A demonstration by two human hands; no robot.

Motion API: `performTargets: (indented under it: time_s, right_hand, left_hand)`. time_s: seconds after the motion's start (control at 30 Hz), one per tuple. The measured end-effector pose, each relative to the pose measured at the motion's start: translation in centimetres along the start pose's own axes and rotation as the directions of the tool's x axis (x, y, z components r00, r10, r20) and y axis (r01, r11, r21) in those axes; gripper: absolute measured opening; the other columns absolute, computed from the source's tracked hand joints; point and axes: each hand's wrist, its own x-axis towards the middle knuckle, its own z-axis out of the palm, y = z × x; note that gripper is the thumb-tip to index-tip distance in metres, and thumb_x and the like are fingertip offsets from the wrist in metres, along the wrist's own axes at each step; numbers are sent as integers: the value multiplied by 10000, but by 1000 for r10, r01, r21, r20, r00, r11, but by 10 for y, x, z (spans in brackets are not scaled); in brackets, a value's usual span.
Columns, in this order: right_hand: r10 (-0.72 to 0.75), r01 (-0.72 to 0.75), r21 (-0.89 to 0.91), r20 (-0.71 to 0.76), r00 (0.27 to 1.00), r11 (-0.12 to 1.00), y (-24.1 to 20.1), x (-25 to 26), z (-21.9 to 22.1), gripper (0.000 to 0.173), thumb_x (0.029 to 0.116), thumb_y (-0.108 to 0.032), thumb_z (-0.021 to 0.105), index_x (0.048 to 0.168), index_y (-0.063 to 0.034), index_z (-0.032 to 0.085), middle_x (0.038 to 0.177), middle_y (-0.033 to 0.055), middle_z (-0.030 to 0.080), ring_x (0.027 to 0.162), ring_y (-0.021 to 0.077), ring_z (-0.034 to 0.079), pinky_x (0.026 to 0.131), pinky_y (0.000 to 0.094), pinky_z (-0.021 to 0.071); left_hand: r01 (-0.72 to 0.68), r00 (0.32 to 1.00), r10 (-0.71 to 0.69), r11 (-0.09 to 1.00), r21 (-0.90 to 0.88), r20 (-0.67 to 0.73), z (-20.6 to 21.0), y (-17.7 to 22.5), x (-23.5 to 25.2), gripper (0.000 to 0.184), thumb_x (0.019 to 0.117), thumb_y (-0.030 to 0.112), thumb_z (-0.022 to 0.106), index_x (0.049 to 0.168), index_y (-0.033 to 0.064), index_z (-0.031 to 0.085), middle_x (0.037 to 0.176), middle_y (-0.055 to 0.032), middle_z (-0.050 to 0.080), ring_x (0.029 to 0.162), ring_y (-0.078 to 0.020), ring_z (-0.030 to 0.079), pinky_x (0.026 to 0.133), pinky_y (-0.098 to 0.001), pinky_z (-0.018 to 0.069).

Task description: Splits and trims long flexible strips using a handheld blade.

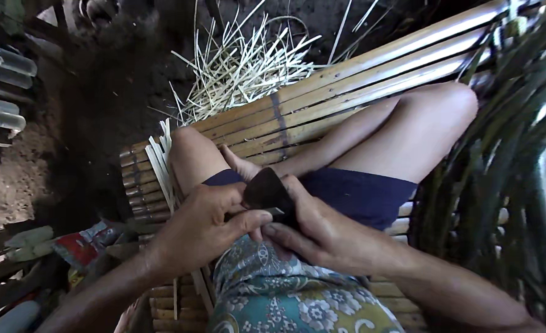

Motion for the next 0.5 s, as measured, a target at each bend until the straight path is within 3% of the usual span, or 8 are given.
performTargets:
  time_s: [0.13,0.17,0.23,0.27,0.33,0.37,0.43,0.5]
  right_hand:
    - [30,-33,-69,-43,999,997,18,8,-7,411,1042,-315,574,1338,-84,408,902,-55,624,742,-49,613,678,133,547]
    - [20,-26,-81,-71,997,996,21,11,-14,383,1035,-337,583,1303,-90,467,908,-62,636,754,-39,622,678,143,554]
    - [11,-14,-9,-200,980,1000,26,16,-26,205,1021,-289,601,1087,-96,624,767,-42,647,609,13,607,534,171,526]
    - [22,-14,35,-237,971,999,28,17,-32,177,1021,-268,602,993,-105,667,710,-44,653,558,20,601,491,171,515]
    - [30,-8,96,-234,972,995,27,17,-43,195,1013,-226,619,913,-100,731,703,-36,694,526,23,600,463,167,505]
    - [16,6,97,-225,974,995,27,17,-46,203,1004,-215,635,875,-99,740,691,-37,699,516,16,598,459,161,503]
    - [-31,36,17,-260,965,999,28,18,-47,208,967,-243,676,814,-112,725,620,-62,643,487,-5,559,445,149,475]
    - [-115,59,-157,-369,922,986,28,15,-47,213,928,-283,719,805,-109,720,600,-72,625,483,-25,536,431,141,445]
  left_hand:
    - [193,971,-210,970,-149,-111,13,-6,-2,34,1009,134,624,1000,114,650,697,92,647,511,57,491,475,-98,404]
    - [209,967,-237,949,-237,-96,15,-9,-1,54,1030,128,583,1033,112,634,735,76,670,532,46,522,497,-107,436]
    - [166,984,-180,921,-352,-7,12,-19,3,199,1092,222,456,1129,111,617,912,31,742,690,-16,667,653,-180,574]
    - [129,991,-135,920,-370,12,11,-28,8,316,1109,317,398,1144,105,630,964,14,752,767,-56,711,727,-229,612]
    - [50,988,-107,902,-430,-111,18,-49,26,575,1062,568,347,1092,115,700,913,18,753,771,-76,713,715,-262,616]
    - [-4,975,-109,861,-509,-192,28,-57,38,590,1035,634,341,1043,160,691,886,43,728,757,-52,689,681,-244,598]
    - [-113,961,-93,725,-679,-259,52,-59,63,436,1015,646,396,956,305,661,855,137,681,740,45,645,620,-149,544]
    - [-186,974,-18,510,-840,-227,70,-62,85,453,1032,625,376,968,303,687,868,140,677,749,56,640,614,-134,533]
